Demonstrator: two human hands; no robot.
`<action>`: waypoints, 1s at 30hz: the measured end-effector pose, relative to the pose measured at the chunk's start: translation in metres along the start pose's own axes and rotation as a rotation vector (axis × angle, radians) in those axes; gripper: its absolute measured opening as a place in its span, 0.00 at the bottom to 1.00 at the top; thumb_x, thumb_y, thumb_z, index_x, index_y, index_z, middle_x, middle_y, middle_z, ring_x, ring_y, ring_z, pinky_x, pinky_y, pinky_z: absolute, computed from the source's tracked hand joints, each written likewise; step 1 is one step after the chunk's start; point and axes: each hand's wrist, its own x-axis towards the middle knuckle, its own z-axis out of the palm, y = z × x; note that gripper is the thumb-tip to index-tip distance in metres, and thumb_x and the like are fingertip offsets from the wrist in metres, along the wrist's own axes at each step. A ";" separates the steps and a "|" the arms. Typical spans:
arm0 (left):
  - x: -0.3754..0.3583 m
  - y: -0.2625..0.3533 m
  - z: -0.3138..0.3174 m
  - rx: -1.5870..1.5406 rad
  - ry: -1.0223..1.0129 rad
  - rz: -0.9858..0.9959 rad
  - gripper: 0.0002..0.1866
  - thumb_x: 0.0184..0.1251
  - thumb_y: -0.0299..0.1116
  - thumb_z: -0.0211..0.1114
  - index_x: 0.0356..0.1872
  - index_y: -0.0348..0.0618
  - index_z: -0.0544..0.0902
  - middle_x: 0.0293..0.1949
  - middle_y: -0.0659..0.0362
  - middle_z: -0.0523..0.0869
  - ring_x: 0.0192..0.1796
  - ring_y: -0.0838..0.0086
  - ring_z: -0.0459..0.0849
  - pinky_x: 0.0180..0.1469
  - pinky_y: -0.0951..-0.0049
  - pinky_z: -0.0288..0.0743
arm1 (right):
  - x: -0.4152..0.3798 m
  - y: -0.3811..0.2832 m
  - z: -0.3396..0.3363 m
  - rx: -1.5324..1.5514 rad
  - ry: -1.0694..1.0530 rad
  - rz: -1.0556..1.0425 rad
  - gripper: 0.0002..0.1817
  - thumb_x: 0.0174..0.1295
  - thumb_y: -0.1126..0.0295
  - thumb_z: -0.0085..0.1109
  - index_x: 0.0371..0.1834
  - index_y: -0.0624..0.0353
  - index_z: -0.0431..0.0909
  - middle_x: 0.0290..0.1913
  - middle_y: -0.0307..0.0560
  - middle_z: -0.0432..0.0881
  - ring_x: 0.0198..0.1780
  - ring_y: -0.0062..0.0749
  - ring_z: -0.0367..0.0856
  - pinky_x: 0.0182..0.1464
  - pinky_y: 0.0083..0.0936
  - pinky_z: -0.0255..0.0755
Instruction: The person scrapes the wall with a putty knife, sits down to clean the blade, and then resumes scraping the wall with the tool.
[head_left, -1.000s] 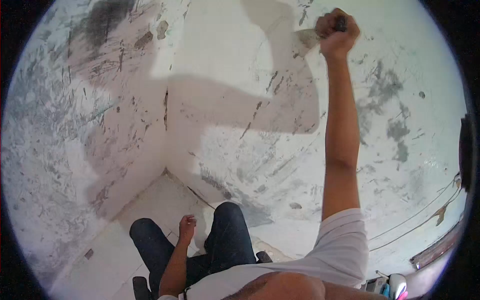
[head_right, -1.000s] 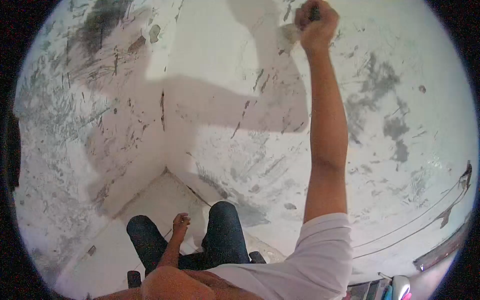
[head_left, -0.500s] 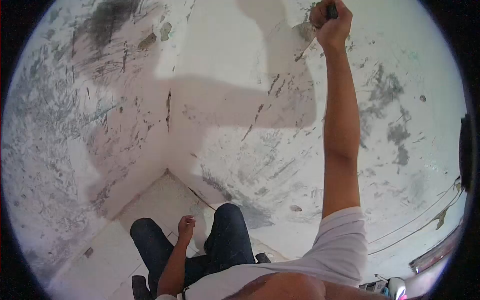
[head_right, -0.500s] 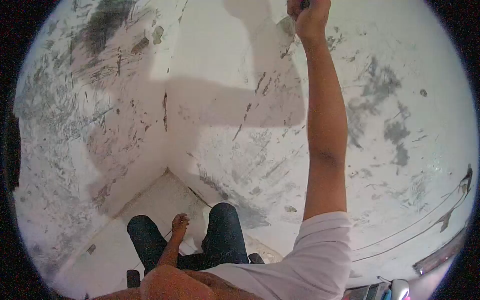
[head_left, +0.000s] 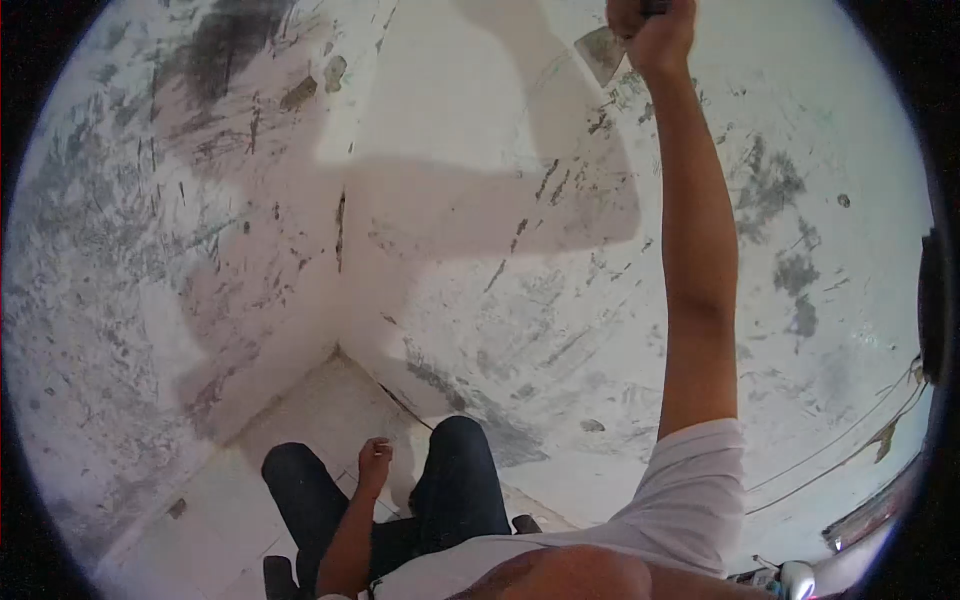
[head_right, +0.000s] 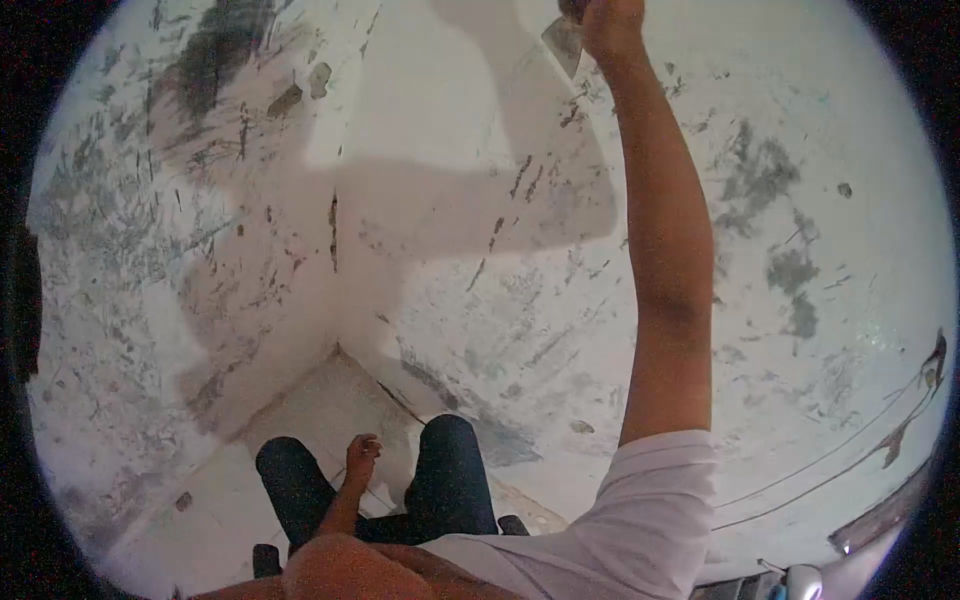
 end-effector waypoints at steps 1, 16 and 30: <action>-0.007 0.006 0.000 0.016 0.011 -0.011 0.13 0.64 0.27 0.61 0.49 0.37 0.78 0.31 0.60 0.81 0.34 0.75 0.79 0.39 0.73 0.75 | -0.003 -0.017 0.005 0.137 0.032 -0.039 0.26 0.67 0.46 0.43 0.14 0.48 0.60 0.10 0.32 0.53 0.10 0.21 0.46 0.13 0.24 0.41; 0.003 0.007 0.006 -0.103 0.009 -0.042 0.13 0.64 0.27 0.62 0.49 0.38 0.77 0.34 0.59 0.81 0.36 0.76 0.79 0.41 0.73 0.76 | -0.011 0.003 -0.010 0.243 0.135 0.096 0.22 0.64 0.53 0.39 0.14 0.52 0.54 0.14 0.34 0.48 0.17 0.24 0.45 0.23 0.27 0.40; 0.000 -0.018 0.009 0.130 -0.217 -0.308 0.22 0.72 0.53 0.54 0.51 0.45 0.80 0.47 0.58 0.85 0.42 0.70 0.82 0.43 0.64 0.75 | -0.430 0.110 0.267 -0.222 0.044 0.712 0.13 0.64 0.68 0.58 0.26 0.64 0.70 0.22 0.52 0.69 0.23 0.32 0.67 0.30 0.33 0.65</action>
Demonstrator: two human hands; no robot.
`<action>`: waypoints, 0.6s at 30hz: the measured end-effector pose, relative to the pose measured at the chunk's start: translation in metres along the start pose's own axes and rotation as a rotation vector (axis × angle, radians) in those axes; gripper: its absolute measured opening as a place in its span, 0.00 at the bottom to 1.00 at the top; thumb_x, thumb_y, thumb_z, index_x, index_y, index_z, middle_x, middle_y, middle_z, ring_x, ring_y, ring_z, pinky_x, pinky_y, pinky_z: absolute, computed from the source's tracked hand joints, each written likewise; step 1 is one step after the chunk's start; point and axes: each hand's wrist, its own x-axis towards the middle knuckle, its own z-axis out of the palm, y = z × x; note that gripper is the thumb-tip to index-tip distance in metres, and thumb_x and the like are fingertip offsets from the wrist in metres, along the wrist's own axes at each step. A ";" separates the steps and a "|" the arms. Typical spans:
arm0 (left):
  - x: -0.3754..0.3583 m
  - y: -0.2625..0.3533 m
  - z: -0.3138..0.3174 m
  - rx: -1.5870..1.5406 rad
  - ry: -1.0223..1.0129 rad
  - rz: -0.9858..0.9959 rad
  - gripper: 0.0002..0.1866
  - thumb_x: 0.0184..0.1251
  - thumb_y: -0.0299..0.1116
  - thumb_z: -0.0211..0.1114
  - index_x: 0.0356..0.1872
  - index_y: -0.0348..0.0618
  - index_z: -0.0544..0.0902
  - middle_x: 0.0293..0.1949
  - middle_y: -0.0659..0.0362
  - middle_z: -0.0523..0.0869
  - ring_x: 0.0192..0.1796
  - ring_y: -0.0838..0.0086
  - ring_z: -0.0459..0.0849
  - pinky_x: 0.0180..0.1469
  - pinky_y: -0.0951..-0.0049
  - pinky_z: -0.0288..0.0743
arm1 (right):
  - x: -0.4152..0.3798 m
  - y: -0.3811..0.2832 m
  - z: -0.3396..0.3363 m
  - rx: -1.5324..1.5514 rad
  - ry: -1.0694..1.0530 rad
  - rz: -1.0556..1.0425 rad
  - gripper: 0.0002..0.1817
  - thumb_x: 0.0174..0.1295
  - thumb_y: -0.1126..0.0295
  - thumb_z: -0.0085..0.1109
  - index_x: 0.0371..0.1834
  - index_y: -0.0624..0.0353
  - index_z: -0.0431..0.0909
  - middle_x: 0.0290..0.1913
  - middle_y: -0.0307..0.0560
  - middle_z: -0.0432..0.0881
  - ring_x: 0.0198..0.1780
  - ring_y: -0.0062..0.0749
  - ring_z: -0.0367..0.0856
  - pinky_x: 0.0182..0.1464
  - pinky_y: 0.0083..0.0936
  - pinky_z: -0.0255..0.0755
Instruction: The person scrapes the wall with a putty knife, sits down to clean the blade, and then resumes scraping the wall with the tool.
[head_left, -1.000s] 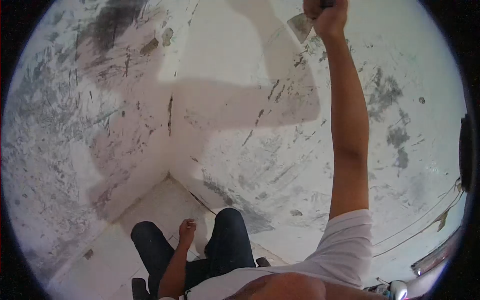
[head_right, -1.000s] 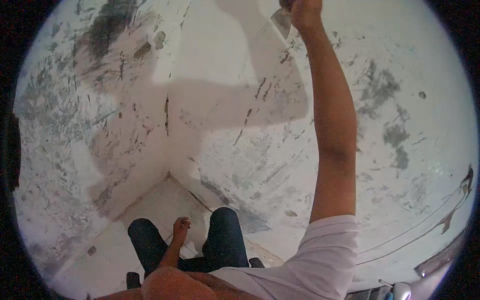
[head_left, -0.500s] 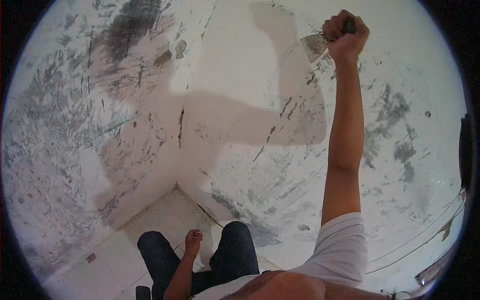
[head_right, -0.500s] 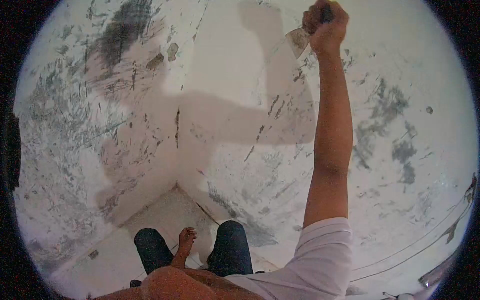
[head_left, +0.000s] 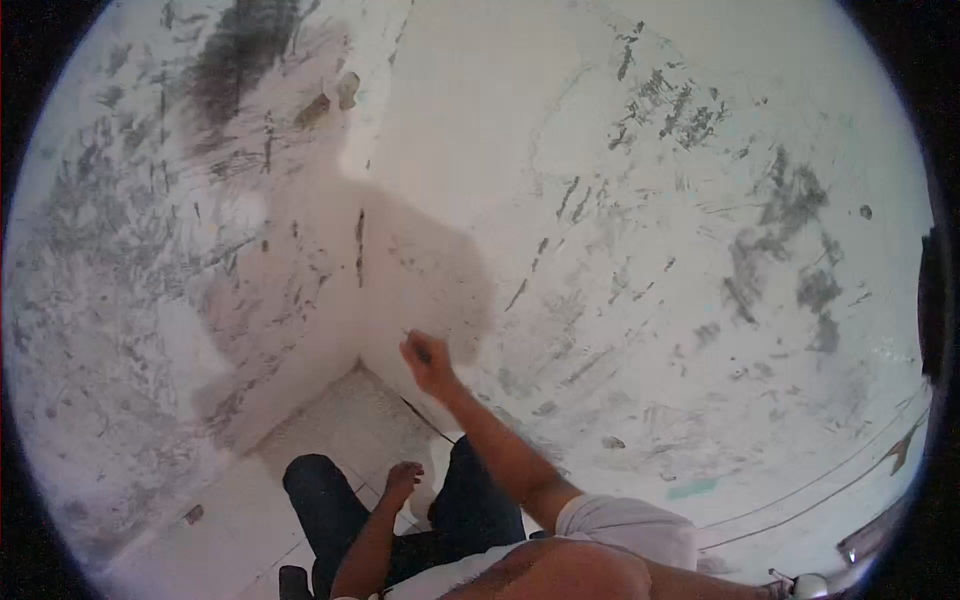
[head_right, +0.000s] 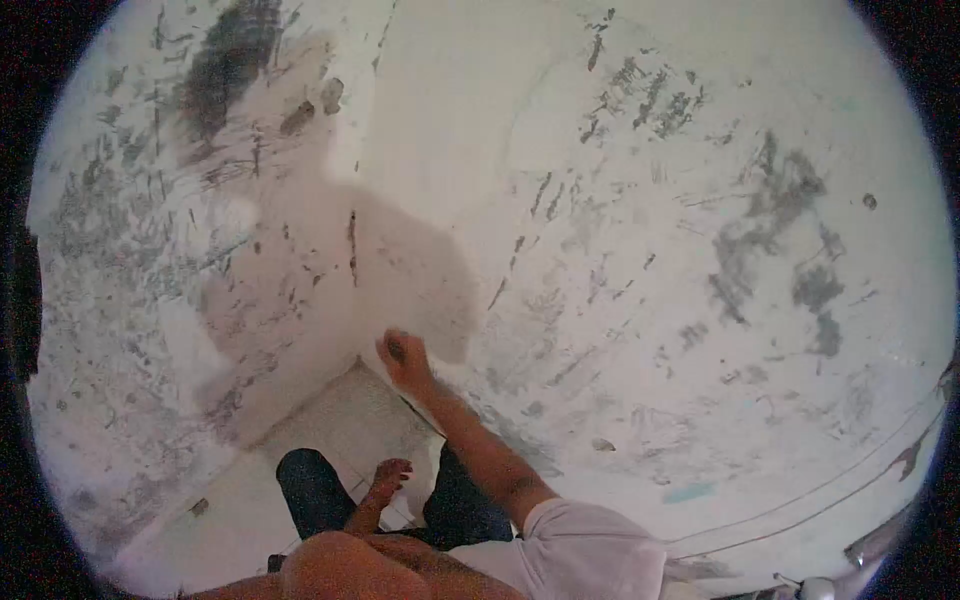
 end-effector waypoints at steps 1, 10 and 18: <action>-0.001 -0.004 -0.002 -0.089 -0.052 -0.130 0.26 0.72 0.57 0.49 0.51 0.46 0.81 0.48 0.59 0.85 0.44 0.69 0.82 0.46 0.63 0.74 | -0.049 0.042 0.041 0.044 0.011 0.098 0.12 0.66 0.66 0.57 0.30 0.65 0.73 0.24 0.54 0.71 0.26 0.34 0.70 0.33 0.34 0.67; -0.021 -0.013 -0.005 -0.262 -0.082 -0.302 0.24 0.72 0.56 0.50 0.56 0.50 0.75 0.57 0.56 0.77 0.58 0.60 0.75 0.58 0.49 0.68 | -0.280 0.124 0.095 -0.073 -0.275 0.406 0.20 0.69 0.55 0.55 0.47 0.63 0.79 0.40 0.57 0.77 0.44 0.50 0.78 0.48 0.41 0.71; -0.032 0.001 -0.001 0.009 0.171 -0.213 0.17 0.69 0.44 0.54 0.50 0.44 0.79 0.43 0.60 0.84 0.43 0.70 0.82 0.45 0.66 0.72 | -0.268 0.123 0.076 0.131 -0.484 0.679 0.28 0.68 0.45 0.49 0.49 0.61 0.80 0.48 0.62 0.81 0.57 0.53 0.77 0.57 0.40 0.70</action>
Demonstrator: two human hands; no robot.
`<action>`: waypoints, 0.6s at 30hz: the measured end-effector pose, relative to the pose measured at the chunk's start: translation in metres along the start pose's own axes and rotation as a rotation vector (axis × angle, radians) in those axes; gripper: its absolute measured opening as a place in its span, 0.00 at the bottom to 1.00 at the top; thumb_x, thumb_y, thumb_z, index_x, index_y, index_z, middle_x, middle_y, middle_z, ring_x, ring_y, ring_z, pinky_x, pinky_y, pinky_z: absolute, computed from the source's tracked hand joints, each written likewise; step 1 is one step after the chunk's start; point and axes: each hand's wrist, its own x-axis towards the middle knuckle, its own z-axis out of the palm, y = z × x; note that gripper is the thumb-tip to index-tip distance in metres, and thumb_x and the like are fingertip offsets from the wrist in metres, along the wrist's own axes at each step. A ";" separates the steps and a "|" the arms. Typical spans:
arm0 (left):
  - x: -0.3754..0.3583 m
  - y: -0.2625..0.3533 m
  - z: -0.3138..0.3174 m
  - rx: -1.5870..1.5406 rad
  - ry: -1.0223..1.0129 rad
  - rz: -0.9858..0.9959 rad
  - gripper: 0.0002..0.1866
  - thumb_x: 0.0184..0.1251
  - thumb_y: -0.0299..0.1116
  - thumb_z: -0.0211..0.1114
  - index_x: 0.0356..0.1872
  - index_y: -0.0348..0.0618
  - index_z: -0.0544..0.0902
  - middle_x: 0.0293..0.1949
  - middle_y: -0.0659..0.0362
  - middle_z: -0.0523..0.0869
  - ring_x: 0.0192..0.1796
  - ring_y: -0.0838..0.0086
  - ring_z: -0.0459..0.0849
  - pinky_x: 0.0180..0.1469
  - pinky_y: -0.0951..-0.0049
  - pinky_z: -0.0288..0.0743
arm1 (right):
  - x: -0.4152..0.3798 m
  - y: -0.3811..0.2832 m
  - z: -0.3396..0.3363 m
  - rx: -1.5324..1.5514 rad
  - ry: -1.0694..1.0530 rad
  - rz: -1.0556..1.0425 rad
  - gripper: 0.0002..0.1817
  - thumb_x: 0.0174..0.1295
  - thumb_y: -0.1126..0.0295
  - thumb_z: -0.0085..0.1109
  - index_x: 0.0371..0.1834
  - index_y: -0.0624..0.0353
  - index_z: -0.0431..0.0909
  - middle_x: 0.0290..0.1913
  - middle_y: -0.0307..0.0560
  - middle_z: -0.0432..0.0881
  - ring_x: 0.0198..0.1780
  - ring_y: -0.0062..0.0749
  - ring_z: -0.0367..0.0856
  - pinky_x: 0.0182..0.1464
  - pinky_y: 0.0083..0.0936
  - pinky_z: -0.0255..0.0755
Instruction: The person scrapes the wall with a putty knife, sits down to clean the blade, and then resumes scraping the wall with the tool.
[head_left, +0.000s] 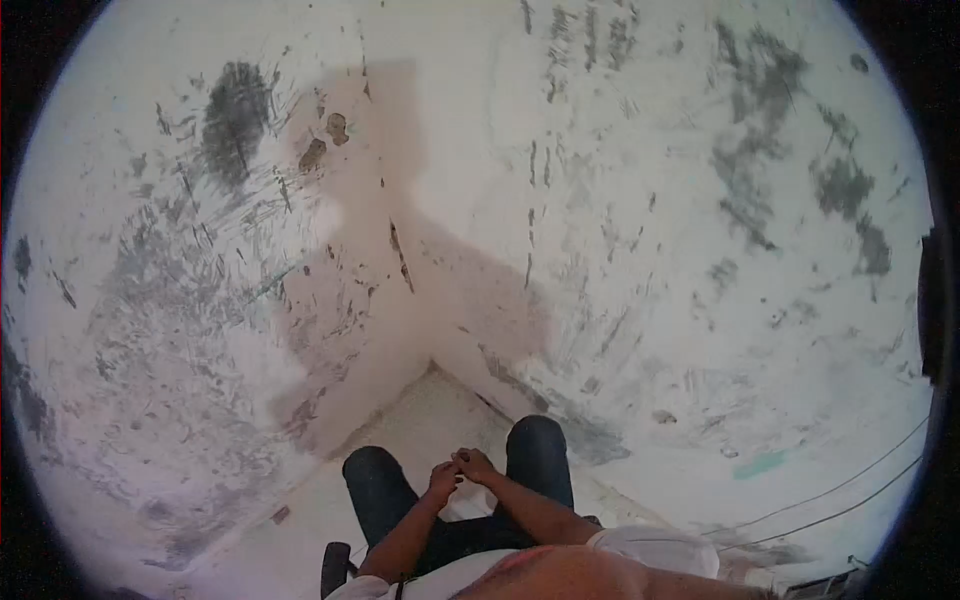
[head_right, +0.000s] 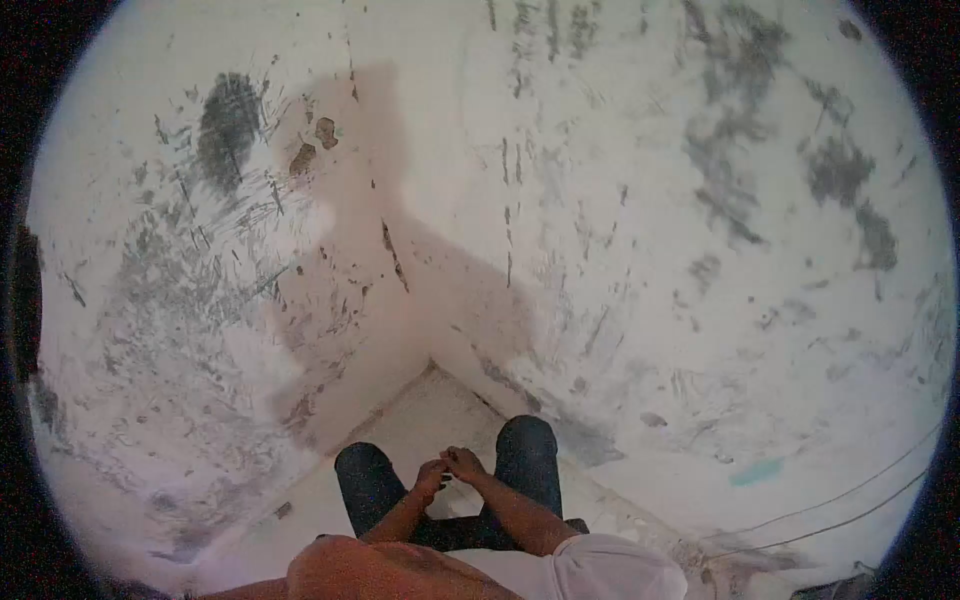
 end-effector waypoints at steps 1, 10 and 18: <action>-0.007 -0.006 0.000 0.047 -0.018 0.068 0.18 0.69 0.44 0.55 0.52 0.44 0.78 0.43 0.60 0.84 0.43 0.71 0.82 0.43 0.67 0.72 | 0.000 0.007 0.010 0.086 -0.051 0.084 0.29 0.68 0.44 0.49 0.50 0.61 0.80 0.48 0.63 0.82 0.58 0.52 0.77 0.57 0.40 0.70; -0.156 0.011 -0.004 0.204 0.038 0.465 0.12 0.72 0.33 0.57 0.51 0.40 0.80 0.29 0.65 0.78 0.28 0.81 0.73 0.32 0.76 0.67 | 0.002 -0.001 0.023 -0.197 -0.147 -0.201 0.27 0.67 0.45 0.49 0.50 0.57 0.81 0.45 0.57 0.84 0.49 0.52 0.81 0.54 0.44 0.73; -0.244 0.081 -0.035 -0.261 -0.585 0.657 0.14 0.60 0.36 0.68 0.43 0.39 0.81 0.34 0.56 0.80 0.35 0.69 0.77 0.39 0.68 0.71 | -0.007 -0.012 0.014 -0.241 -0.247 -0.190 0.23 0.68 0.46 0.49 0.43 0.55 0.81 0.41 0.55 0.81 0.47 0.50 0.79 0.50 0.46 0.71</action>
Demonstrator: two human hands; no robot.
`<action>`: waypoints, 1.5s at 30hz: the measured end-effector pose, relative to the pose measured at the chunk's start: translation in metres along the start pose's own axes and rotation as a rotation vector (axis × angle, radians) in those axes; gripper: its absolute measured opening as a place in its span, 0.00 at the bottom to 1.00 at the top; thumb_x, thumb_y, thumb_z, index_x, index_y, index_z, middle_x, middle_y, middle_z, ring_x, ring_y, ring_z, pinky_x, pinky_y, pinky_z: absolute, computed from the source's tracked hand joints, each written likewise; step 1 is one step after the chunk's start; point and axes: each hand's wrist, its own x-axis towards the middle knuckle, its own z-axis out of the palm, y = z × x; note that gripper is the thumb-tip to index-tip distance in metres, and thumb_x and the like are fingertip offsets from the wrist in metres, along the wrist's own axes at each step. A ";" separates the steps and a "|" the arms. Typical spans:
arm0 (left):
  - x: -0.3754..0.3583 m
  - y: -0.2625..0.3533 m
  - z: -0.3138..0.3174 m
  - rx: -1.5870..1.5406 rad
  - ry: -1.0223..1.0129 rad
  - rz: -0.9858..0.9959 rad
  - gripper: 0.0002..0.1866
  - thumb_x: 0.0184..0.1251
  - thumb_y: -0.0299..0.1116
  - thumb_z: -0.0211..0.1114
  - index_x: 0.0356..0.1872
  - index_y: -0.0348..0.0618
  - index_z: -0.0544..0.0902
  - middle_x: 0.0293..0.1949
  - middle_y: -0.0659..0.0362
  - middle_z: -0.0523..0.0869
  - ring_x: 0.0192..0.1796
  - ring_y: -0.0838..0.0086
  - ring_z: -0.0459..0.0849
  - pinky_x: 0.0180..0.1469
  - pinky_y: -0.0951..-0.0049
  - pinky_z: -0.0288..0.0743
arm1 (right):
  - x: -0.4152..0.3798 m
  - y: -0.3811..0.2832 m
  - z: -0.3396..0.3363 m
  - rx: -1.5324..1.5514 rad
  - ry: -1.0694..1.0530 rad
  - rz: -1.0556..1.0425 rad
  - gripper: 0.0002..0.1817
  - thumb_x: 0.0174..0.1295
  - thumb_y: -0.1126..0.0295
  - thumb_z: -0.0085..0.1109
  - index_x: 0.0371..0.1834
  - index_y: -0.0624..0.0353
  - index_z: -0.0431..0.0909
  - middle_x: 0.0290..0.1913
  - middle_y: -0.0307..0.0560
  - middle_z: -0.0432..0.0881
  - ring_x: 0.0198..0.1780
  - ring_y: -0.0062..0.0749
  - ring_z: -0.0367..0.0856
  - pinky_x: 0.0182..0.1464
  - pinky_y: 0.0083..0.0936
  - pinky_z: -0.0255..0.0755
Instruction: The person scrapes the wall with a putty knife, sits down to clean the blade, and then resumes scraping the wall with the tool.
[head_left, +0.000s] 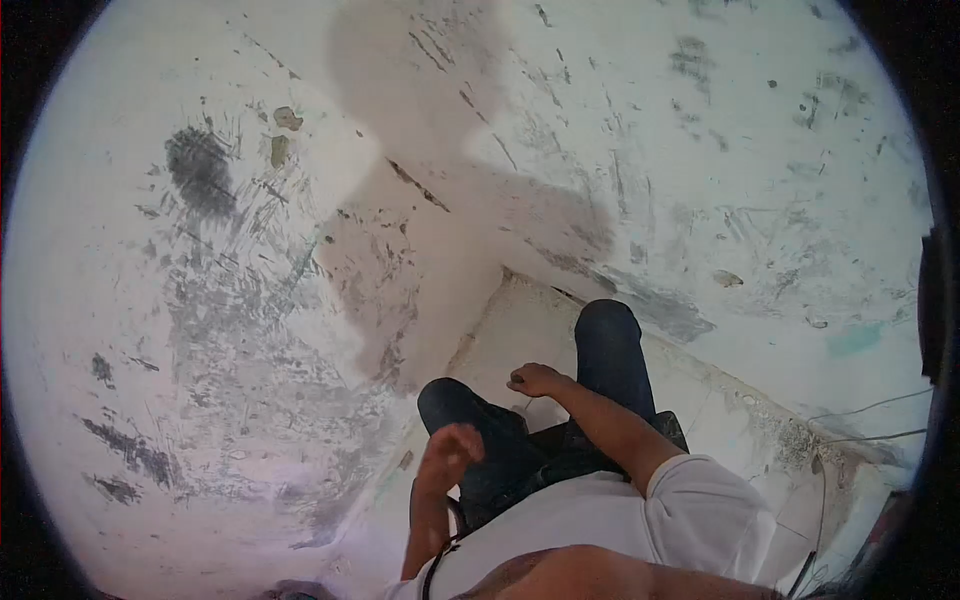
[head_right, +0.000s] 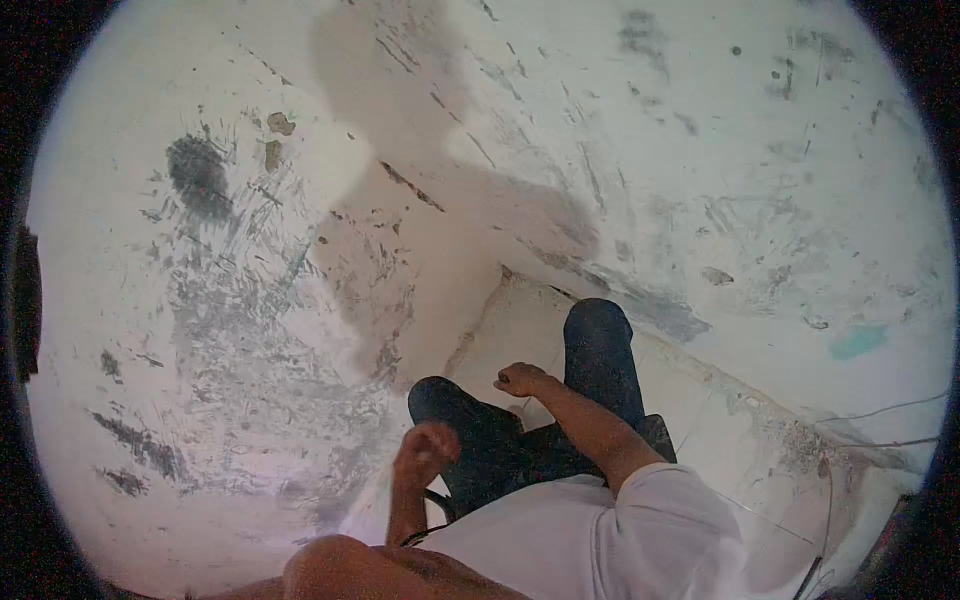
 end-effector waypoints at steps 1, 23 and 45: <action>-0.005 0.021 0.016 -0.053 -0.130 -0.032 0.17 0.59 0.38 0.70 0.44 0.38 0.80 0.37 0.53 0.81 0.39 0.64 0.79 0.43 0.66 0.71 | -0.003 -0.002 -0.004 0.006 -0.005 -0.015 0.23 0.69 0.46 0.49 0.43 0.55 0.81 0.40 0.54 0.81 0.46 0.49 0.79 0.49 0.46 0.70; 0.096 0.075 0.040 -0.283 -0.610 0.435 0.19 0.65 0.48 0.65 0.40 0.41 0.88 0.17 0.62 0.77 0.13 0.79 0.66 0.17 0.72 0.50 | -0.001 -0.015 -0.009 0.032 -0.175 0.115 0.23 0.69 0.48 0.50 0.50 0.54 0.81 0.46 0.55 0.82 0.49 0.49 0.80 0.51 0.42 0.73; 0.043 0.041 0.018 0.035 -0.305 0.263 0.38 0.56 0.66 0.66 0.45 0.33 0.82 0.31 0.55 0.83 0.31 0.67 0.80 0.35 0.67 0.69 | 0.004 -0.008 0.017 -0.011 0.155 0.052 0.21 0.69 0.49 0.51 0.45 0.56 0.81 0.40 0.58 0.76 0.45 0.50 0.77 0.51 0.43 0.72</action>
